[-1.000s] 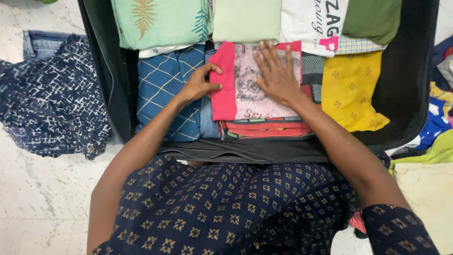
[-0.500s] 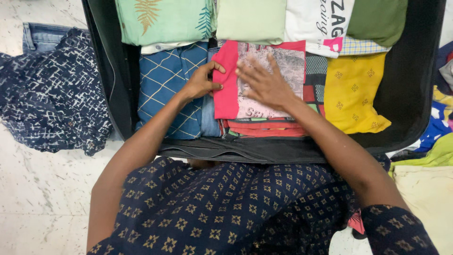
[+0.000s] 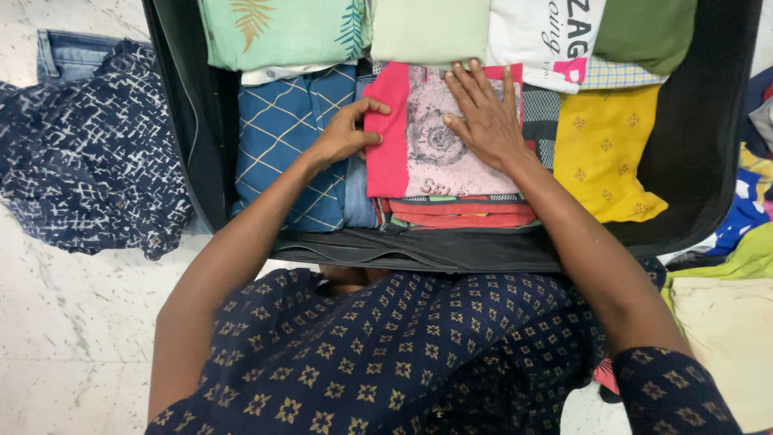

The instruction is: The person packs a suitcase by organizing folded clothes, including shirts and pants, into different compartments of the bag.

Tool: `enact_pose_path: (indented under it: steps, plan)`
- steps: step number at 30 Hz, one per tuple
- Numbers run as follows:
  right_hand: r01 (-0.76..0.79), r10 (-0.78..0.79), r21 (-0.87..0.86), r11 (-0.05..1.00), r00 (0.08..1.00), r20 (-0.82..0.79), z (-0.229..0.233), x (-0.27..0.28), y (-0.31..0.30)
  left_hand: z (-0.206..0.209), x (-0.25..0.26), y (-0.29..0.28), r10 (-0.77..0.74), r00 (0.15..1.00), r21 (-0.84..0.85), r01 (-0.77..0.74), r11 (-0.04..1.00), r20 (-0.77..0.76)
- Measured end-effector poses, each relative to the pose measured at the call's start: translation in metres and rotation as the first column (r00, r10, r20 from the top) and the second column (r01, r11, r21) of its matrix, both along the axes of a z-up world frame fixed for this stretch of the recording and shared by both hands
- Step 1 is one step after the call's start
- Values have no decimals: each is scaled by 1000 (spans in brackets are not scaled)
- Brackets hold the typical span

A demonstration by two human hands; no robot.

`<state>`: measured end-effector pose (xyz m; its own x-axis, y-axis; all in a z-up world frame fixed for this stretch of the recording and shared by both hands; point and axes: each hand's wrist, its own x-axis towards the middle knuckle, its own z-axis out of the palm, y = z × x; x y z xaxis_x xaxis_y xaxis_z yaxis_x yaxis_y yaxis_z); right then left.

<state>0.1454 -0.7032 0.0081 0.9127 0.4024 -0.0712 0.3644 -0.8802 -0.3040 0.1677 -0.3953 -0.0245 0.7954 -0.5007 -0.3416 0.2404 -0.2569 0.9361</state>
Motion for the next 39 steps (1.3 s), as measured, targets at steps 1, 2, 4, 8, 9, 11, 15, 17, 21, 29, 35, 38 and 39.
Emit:
enact_pose_path:
  steps: [1,2,4,8,9,11,15,17,21,29,35,38,39]
  plan:
    - [0,0,1,1000,1000,0,1,0,1,-1,0,0,0,1000,1,0,1000,0]
    - [-42,44,-39,998,998,47,2,-2,2,-2,1,0,-2,1000,0,2,1000,4]
    - [-81,88,-80,994,992,95,1,-8,9,-6,1,0,-4,1000,0,4,1000,9]
    - [-419,425,-97,903,904,49,-14,-33,46,-15,2,0,-6,999,-15,7,1000,37]
    - [-503,506,-131,854,862,-8,-16,-35,53,-17,3,0,-2,1000,-22,2,1000,30]
    - [-498,497,-66,865,867,-26,-16,-34,52,-17,3,1,-1,1000,-28,1,1000,13]
    - [-300,292,-90,950,952,-91,-8,-12,29,-12,2,-1,10,1000,-35,-10,999,-22]
    - [-205,203,-54,977,978,-41,-3,3,8,-8,1,-2,11,1000,-6,-11,1000,-11]
    - [-35,35,-8,999,999,-11,-4,8,-4,-3,1,-2,10,1000,-6,-10,1000,-4]
    - [-31,29,40,999,999,46,-6,4,-3,9,-7,-6,20,995,-29,-17,999,96]
    - [-54,52,6,999,983,174,16,-2,9,6,-8,-13,-51,964,-122,85,989,260]
    - [-1,-8,58,998,988,152,39,-7,15,19,-7,-15,-10,994,-186,30,982,105]
    - [76,-79,106,991,997,26,44,-9,15,25,-6,-16,12,1000,-210,-8,978,20]
